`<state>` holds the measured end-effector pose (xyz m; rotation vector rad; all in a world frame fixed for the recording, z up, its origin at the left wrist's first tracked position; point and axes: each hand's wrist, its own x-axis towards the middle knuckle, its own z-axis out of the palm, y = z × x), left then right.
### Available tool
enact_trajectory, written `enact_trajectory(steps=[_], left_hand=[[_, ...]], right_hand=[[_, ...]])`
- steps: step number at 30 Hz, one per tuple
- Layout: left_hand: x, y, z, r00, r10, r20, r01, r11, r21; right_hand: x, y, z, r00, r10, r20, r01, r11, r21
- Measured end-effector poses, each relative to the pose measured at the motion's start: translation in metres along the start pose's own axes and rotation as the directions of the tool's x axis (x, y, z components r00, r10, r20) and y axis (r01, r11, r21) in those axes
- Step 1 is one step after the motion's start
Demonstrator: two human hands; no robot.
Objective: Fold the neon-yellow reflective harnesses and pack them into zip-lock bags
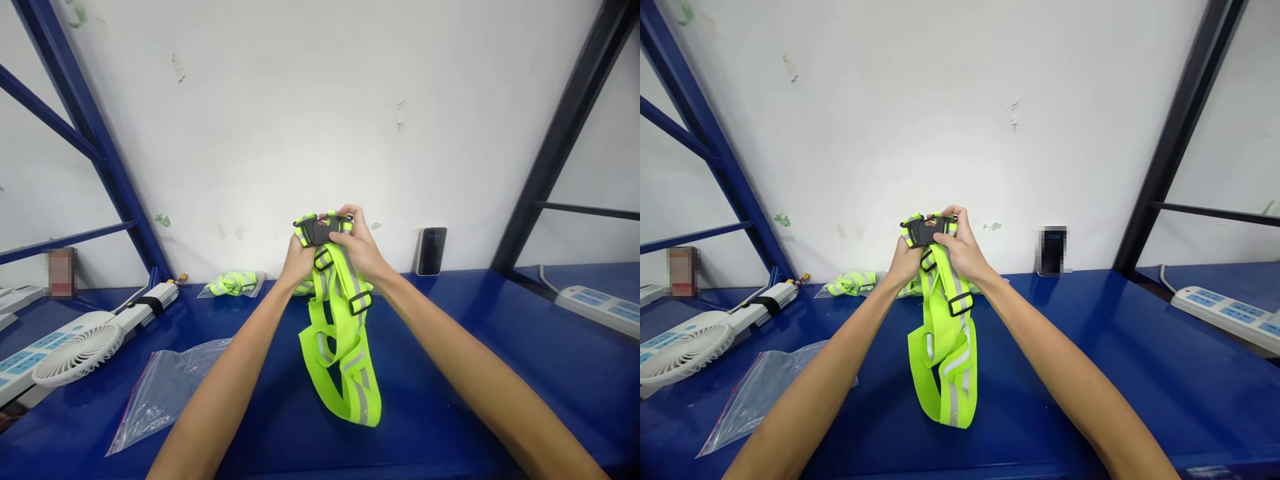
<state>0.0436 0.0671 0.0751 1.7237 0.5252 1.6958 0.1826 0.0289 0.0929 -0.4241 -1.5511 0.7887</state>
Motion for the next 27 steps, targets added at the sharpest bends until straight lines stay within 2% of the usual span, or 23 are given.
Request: enact_trajectory(steps=[4, 8, 12, 16, 23, 27], left_hand=[[-0.001, 0.005, -0.001, 0.991, 0.001, 0.133, -0.005, 1.000, 0.026], [-0.002, 0.008, -0.002, 0.989, -0.021, 0.145, 0.013, 0.998, 0.055], [-0.003, 0.012, 0.000, 0.996, 0.044, 0.076, -0.050, 0.996, 0.079], [-0.004, 0.015, 0.005, 0.993, 0.109, -0.036, -0.104, 0.988, 0.111], [-0.010, 0.012, 0.022, 0.996, 0.070, -0.050, -0.067, 0.996, 0.062], [-0.011, 0.014, 0.027, 0.993, -0.070, -0.090, 0.068, 0.997, -0.019]], right_hand=[[0.004, -0.005, -0.008, 0.992, 0.123, -0.027, -0.119, 0.985, 0.121], [0.006, -0.007, -0.010, 0.991, 0.122, -0.051, -0.107, 0.967, 0.232], [0.004, -0.012, -0.003, 0.989, 0.151, -0.003, -0.149, 0.975, 0.164], [0.005, -0.016, -0.003, 0.977, 0.199, -0.080, -0.193, 0.978, 0.081], [0.008, -0.004, -0.004, 0.941, 0.177, -0.289, -0.152, 0.983, 0.107], [0.008, 0.001, 0.002, 0.920, 0.073, -0.385, -0.060, 0.997, 0.046]])
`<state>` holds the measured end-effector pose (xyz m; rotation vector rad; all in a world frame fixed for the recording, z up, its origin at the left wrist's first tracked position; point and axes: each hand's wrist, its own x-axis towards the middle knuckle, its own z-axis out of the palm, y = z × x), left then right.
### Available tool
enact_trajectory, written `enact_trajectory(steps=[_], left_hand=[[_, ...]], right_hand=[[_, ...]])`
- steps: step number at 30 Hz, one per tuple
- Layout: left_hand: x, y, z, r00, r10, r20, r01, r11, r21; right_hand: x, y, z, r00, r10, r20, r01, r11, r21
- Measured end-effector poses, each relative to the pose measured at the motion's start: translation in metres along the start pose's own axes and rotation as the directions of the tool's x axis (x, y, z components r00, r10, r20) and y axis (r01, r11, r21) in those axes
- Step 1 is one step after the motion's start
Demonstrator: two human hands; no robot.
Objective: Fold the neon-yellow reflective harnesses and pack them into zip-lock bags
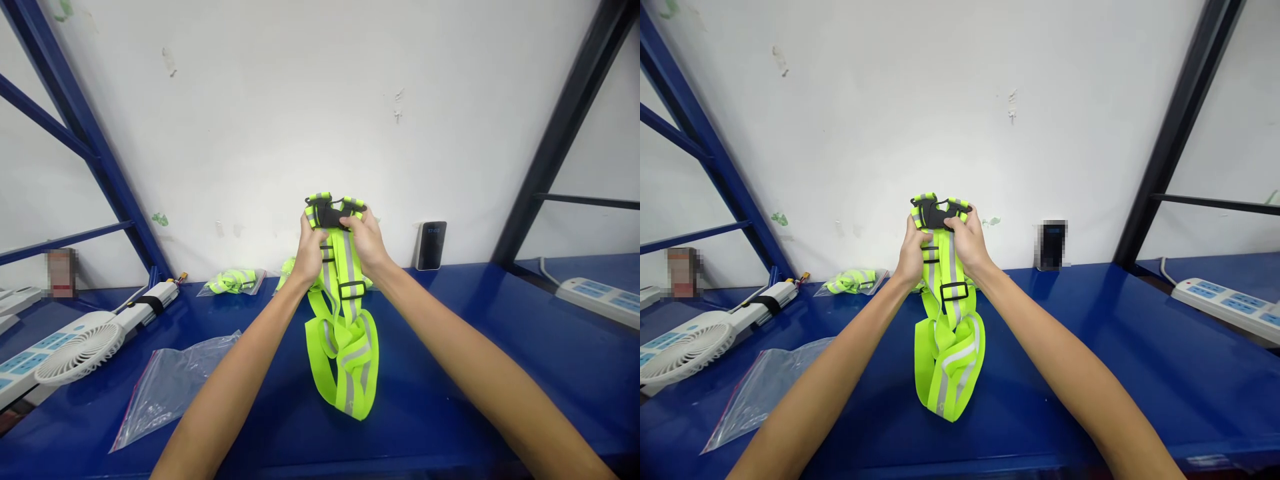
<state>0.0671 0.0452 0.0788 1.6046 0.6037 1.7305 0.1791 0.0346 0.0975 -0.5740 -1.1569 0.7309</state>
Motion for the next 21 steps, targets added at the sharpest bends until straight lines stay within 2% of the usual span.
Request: enact_trajectory(steps=[3, 5, 9, 12, 16, 21], left_hand=[[0.000, -0.002, 0.000, 0.990, -0.137, -0.016, 0.137, 0.990, 0.019], [-0.001, -0.006, 0.000, 0.978, -0.200, 0.053, 0.196, 0.978, 0.067], [-0.004, -0.010, 0.005, 0.964, -0.208, 0.168, 0.202, 0.978, 0.049], [-0.007, -0.008, 0.010, 0.956, -0.224, 0.191, 0.244, 0.966, -0.088], [-0.008, -0.002, 0.013, 0.941, -0.264, 0.213, 0.309, 0.926, -0.217], [-0.009, 0.003, 0.010, 0.890, -0.312, 0.334, 0.381, 0.910, -0.165]], right_hand=[[0.001, 0.001, 0.000, 0.995, -0.094, -0.035, 0.091, 0.993, -0.082], [0.003, 0.002, -0.002, 0.989, -0.143, -0.035, 0.139, 0.984, -0.110], [0.005, 0.002, -0.012, 0.969, -0.248, -0.010, 0.243, 0.955, -0.172], [0.006, 0.004, -0.019, 0.926, -0.374, 0.052, 0.374, 0.894, -0.248], [0.008, 0.009, -0.027, 0.838, -0.523, 0.154, 0.541, 0.764, -0.351], [0.008, 0.016, -0.029, 0.807, -0.570, 0.151, 0.567, 0.680, -0.464]])
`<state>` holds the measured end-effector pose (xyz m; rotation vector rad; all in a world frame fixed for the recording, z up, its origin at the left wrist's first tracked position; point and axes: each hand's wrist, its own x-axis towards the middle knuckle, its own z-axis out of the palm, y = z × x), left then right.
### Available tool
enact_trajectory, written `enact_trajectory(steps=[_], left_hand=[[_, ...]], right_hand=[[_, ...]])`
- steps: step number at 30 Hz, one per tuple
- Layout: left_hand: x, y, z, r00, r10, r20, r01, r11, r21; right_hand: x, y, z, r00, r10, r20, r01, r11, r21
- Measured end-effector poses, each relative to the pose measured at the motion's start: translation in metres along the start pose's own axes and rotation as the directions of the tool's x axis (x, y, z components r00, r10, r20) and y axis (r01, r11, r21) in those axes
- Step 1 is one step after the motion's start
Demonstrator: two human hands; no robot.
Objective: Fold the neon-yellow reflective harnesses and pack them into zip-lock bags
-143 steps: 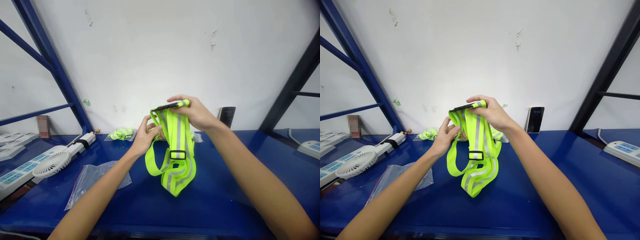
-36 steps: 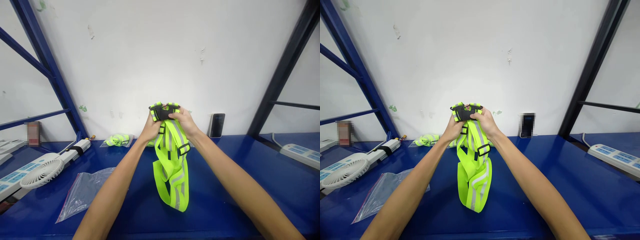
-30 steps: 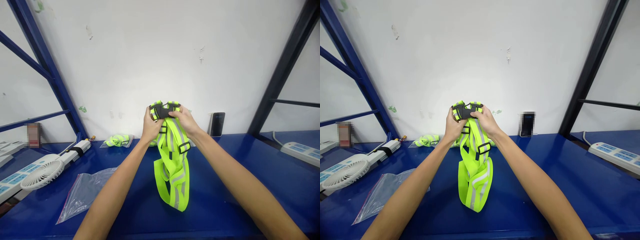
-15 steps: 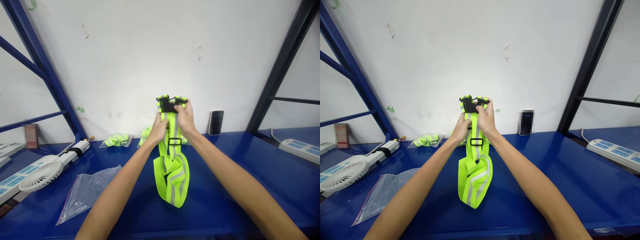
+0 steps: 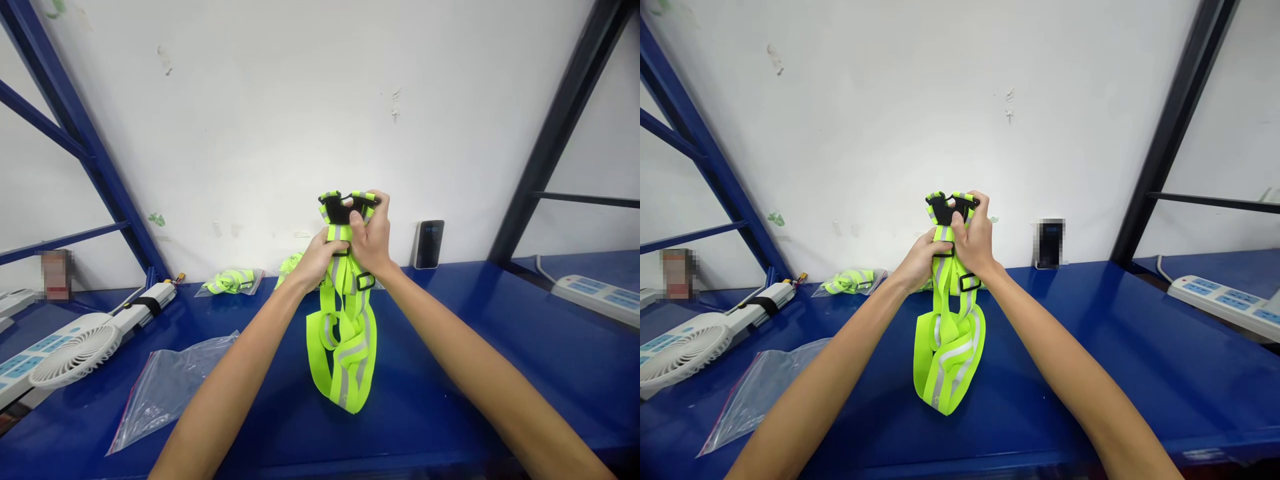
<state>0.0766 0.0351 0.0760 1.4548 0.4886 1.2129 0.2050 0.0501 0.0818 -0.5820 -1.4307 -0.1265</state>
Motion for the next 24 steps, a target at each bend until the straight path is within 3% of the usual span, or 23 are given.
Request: enact_trajectory(steps=[10, 13, 16, 19, 24], left_hand=[[-0.004, 0.006, -0.014, 0.988, -0.002, 0.154, -0.004, 0.999, 0.037], [-0.003, 0.007, -0.017, 0.990, 0.069, 0.126, -0.087, 0.986, 0.142], [0.001, 0.006, -0.021, 0.988, 0.147, 0.047, -0.154, 0.957, 0.244], [0.002, 0.008, -0.026, 0.992, 0.125, -0.004, -0.119, 0.951, 0.285], [-0.002, 0.019, -0.029, 0.993, 0.115, 0.029, -0.119, 0.932, 0.343]], right_hand=[[-0.009, -0.009, 0.004, 1.000, -0.022, -0.004, 0.022, 0.999, -0.033], [-0.010, -0.013, 0.007, 1.000, -0.016, 0.025, 0.016, 1.000, -0.003], [-0.006, -0.015, 0.007, 0.996, 0.012, 0.094, -0.018, 0.997, 0.070], [0.004, -0.015, 0.003, 0.971, 0.078, 0.226, -0.125, 0.971, 0.202], [0.017, -0.014, -0.014, 0.903, 0.124, 0.412, -0.258, 0.923, 0.286]])
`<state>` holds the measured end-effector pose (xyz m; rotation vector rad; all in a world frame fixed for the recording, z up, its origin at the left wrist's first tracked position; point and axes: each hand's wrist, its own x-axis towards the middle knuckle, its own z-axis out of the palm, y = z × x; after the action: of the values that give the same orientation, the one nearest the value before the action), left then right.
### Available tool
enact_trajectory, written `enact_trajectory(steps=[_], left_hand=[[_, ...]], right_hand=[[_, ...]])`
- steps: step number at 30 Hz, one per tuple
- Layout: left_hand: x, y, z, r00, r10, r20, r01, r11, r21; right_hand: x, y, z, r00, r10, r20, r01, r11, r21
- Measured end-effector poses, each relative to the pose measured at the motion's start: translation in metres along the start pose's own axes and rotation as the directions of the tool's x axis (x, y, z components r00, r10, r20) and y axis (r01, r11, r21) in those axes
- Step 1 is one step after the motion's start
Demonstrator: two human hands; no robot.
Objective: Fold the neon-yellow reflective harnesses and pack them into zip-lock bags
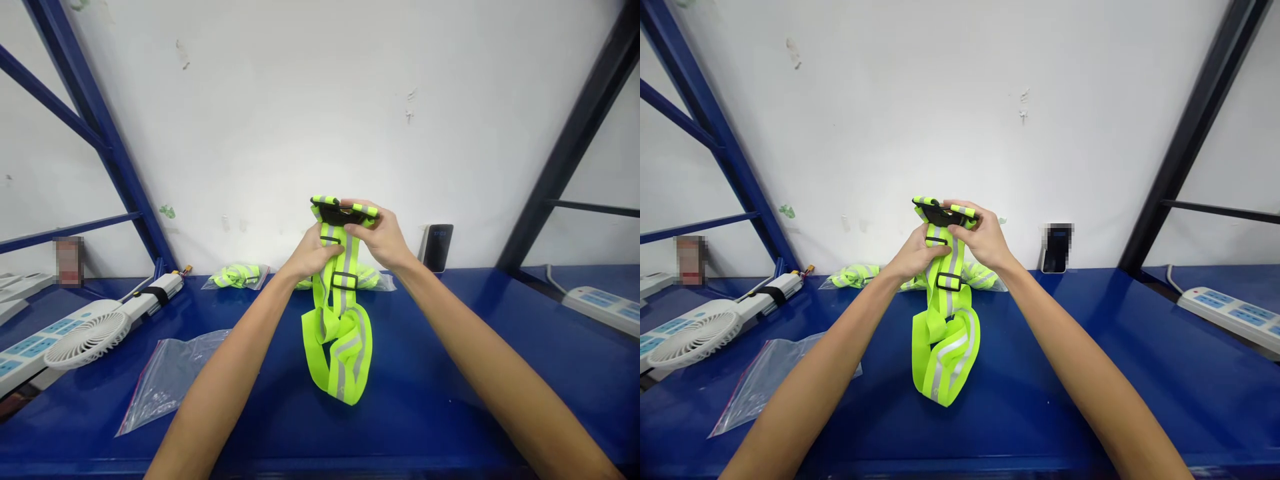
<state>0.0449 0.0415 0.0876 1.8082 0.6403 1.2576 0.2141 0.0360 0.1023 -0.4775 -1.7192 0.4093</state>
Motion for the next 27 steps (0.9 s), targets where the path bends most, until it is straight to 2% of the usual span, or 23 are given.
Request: enact_trajectory(steps=[3, 7, 10, 12, 14, 17, 20, 22, 24, 27], left_hand=[[-0.001, 0.004, 0.000, 0.999, -0.030, 0.040, 0.033, 0.998, -0.056], [0.000, 0.001, -0.001, 0.985, -0.136, 0.109, 0.161, 0.950, -0.266], [0.000, -0.001, -0.004, 0.973, -0.196, 0.125, 0.229, 0.897, -0.378], [-0.001, 0.001, -0.003, 0.973, -0.176, 0.148, 0.222, 0.882, -0.415], [-0.003, 0.002, -0.001, 0.966, -0.143, 0.217, 0.224, 0.880, -0.419], [-0.005, -0.002, 0.007, 0.958, -0.095, 0.271, 0.182, 0.930, -0.318], [-0.003, -0.014, 0.012, 0.987, -0.021, 0.162, 0.040, 0.993, -0.115], [-0.001, -0.021, 0.011, 0.992, 0.031, 0.124, -0.029, 0.999, -0.020], [0.000, -0.024, 0.007, 0.986, 0.089, 0.141, -0.095, 0.995, 0.031], [-0.001, -0.026, 0.002, 0.976, 0.186, 0.112, -0.204, 0.963, 0.177]], right_hand=[[-0.001, -0.008, -0.008, 0.995, -0.040, 0.094, 0.040, 0.999, 0.004], [-0.003, -0.014, -0.014, 0.969, -0.124, 0.213, 0.135, 0.990, -0.036], [-0.004, -0.008, -0.016, 0.961, -0.188, 0.204, 0.207, 0.975, -0.079], [-0.005, 0.001, -0.016, 0.957, -0.221, 0.186, 0.246, 0.962, -0.120], [-0.007, 0.011, -0.014, 0.959, -0.236, 0.158, 0.264, 0.946, -0.188], [-0.011, 0.020, -0.006, 0.973, -0.230, 0.029, 0.229, 0.936, -0.267], [-0.013, 0.020, 0.003, 0.975, -0.188, -0.115, 0.155, 0.957, -0.246], [-0.012, 0.016, 0.006, 0.977, -0.149, -0.154, 0.115, 0.971, -0.209], [-0.009, 0.014, 0.006, 0.980, -0.099, -0.173, 0.071, 0.985, -0.160], [-0.005, 0.014, 0.005, 0.974, 0.008, -0.227, -0.016, 0.999, -0.034]])
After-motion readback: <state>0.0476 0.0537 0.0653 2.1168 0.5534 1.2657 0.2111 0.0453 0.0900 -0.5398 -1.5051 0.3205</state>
